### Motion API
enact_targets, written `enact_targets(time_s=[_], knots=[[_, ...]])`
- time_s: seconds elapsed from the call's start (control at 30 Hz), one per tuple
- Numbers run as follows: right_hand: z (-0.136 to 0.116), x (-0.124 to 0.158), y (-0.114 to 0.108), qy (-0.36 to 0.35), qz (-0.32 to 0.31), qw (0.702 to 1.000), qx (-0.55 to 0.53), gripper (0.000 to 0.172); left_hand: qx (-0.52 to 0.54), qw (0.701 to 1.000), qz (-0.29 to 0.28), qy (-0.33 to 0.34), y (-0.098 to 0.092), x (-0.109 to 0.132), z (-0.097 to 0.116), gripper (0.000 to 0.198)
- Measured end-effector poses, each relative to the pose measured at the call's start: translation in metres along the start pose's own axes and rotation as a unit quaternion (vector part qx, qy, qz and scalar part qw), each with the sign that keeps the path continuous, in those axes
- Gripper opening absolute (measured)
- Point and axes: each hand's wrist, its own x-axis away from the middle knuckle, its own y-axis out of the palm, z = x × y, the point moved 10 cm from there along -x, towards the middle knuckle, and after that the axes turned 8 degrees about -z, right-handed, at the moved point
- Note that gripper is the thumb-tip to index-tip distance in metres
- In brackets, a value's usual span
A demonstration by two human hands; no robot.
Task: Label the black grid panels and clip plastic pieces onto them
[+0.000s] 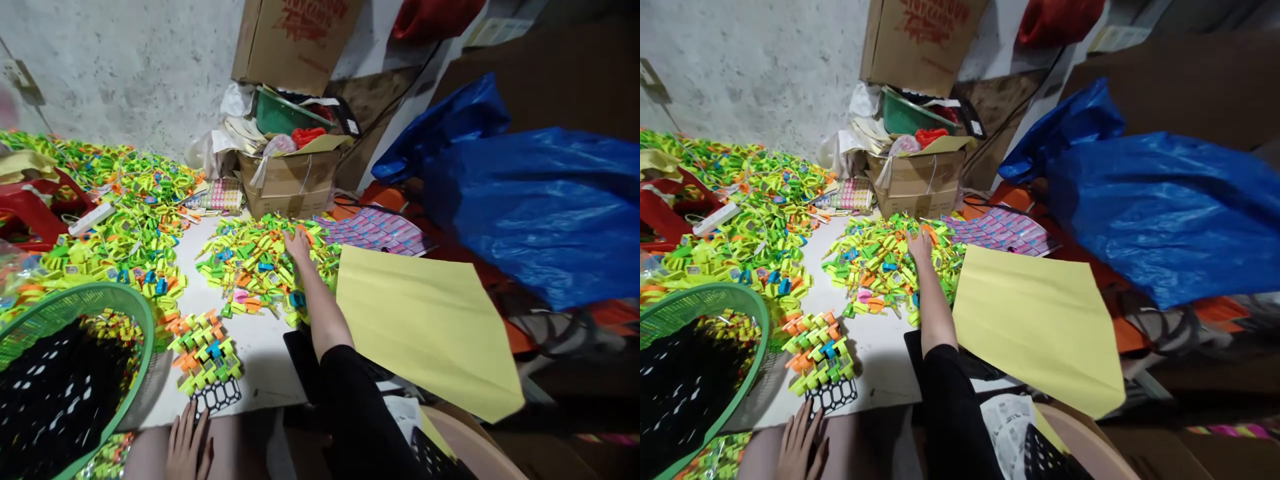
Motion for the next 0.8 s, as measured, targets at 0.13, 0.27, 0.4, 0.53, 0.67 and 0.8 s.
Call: enact_targets(time_s=[0.13, 0.27, 0.4, 0.53, 0.67, 0.8], knots=[[0.003, -0.001, 0.011, -0.026, 0.051, 0.997, 0.052, 0.045, 0.003, 0.999, -0.033, -0.011, 0.006, 0.001, -0.001, 0.072], [0.002, 0.02, 0.017, -0.066, 0.072, 0.993, 0.068, 0.035, 0.015, 0.999, -0.028, -0.015, 0.0, 0.0, 0.0, 0.068], [-0.002, 0.051, 0.024, -0.1, 0.055, 0.991, 0.065, 0.034, 0.023, 1.0, 0.006, 0.0, -0.011, -0.005, 0.004, 0.065], [-0.01, 0.09, 0.031, -0.13, 0.044, 0.987, 0.086, 0.036, 0.035, 0.999, 0.01, -0.007, -0.016, -0.007, 0.003, 0.06], [-0.025, 0.132, 0.037, -0.163, 0.034, 0.981, 0.097, 0.035, 0.043, 0.999, -0.007, -0.017, -0.018, -0.007, 0.004, 0.056], [-0.045, 0.18, 0.047, -0.215, 0.024, 0.971, 0.101, 0.032, 0.046, 0.998, -0.019, -0.024, -0.023, -0.006, 0.007, 0.054]])
